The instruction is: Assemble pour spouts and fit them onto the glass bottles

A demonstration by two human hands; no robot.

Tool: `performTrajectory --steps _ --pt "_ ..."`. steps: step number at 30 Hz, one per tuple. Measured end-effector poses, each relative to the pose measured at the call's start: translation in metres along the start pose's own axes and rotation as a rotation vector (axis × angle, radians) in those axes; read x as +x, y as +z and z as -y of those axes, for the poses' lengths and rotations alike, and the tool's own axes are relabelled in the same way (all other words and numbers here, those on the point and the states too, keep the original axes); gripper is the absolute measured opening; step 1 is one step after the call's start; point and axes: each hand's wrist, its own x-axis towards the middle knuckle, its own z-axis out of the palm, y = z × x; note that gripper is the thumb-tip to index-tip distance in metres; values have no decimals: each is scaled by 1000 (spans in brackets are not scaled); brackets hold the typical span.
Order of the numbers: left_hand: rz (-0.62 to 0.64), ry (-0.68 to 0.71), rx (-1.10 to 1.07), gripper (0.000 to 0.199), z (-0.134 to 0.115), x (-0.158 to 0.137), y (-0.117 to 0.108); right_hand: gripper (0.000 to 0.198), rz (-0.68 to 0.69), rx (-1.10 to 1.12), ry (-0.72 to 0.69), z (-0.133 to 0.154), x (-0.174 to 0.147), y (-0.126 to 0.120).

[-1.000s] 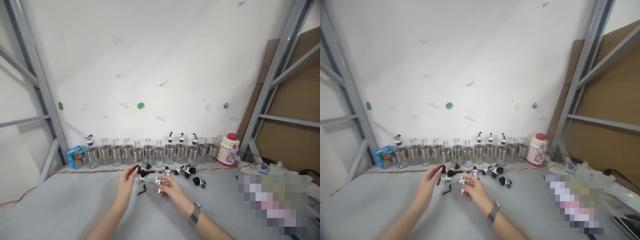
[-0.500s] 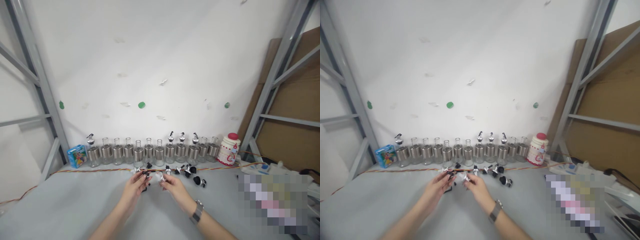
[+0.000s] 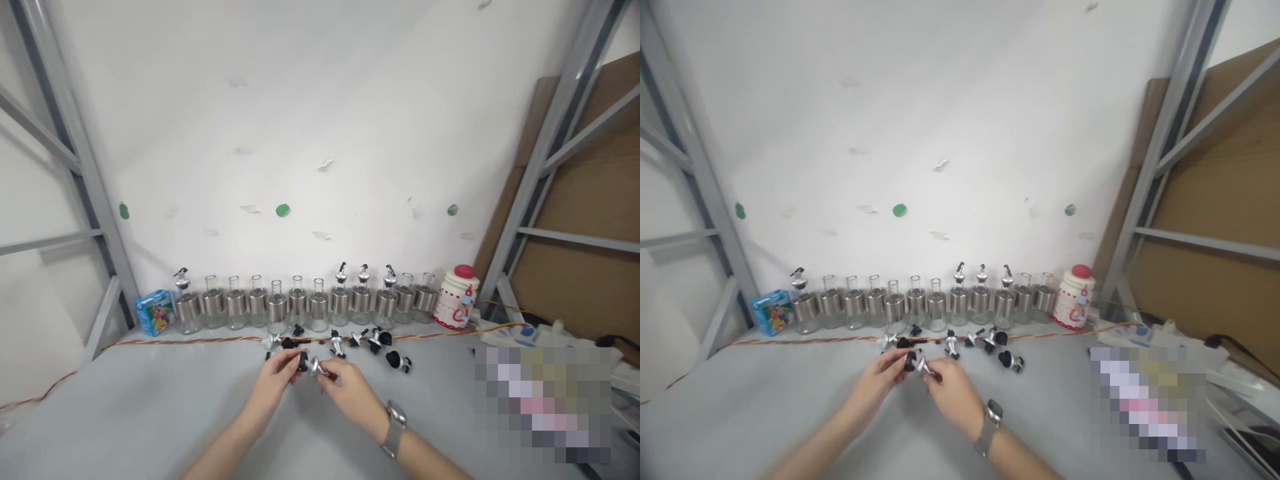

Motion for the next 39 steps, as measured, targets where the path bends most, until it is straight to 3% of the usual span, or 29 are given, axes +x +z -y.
performTrajectory --steps 7,13,18,25,30,36,39 --pt "-25 16 93 31 9 -2 4 14 5 -181 -105 3 -6 1" --pt "-8 -46 104 36 12 -1 6 15 117 -76 -85 6 -5 -2" --pt "-8 -72 86 45 7 -1 7 17 84 -73 -92 10 -5 -3" --pt "-77 11 281 36 7 -8 5 12 64 -138 -191 15 -10 1" --pt "-71 9 433 45 6 -11 6 15 68 -185 -265 13 -10 4" --pt "-66 -159 203 50 -2 -13 14 12 31 -263 -399 8 -13 10" --pt "-117 -154 37 49 -7 -18 20 16 -56 -251 -425 9 -17 14"
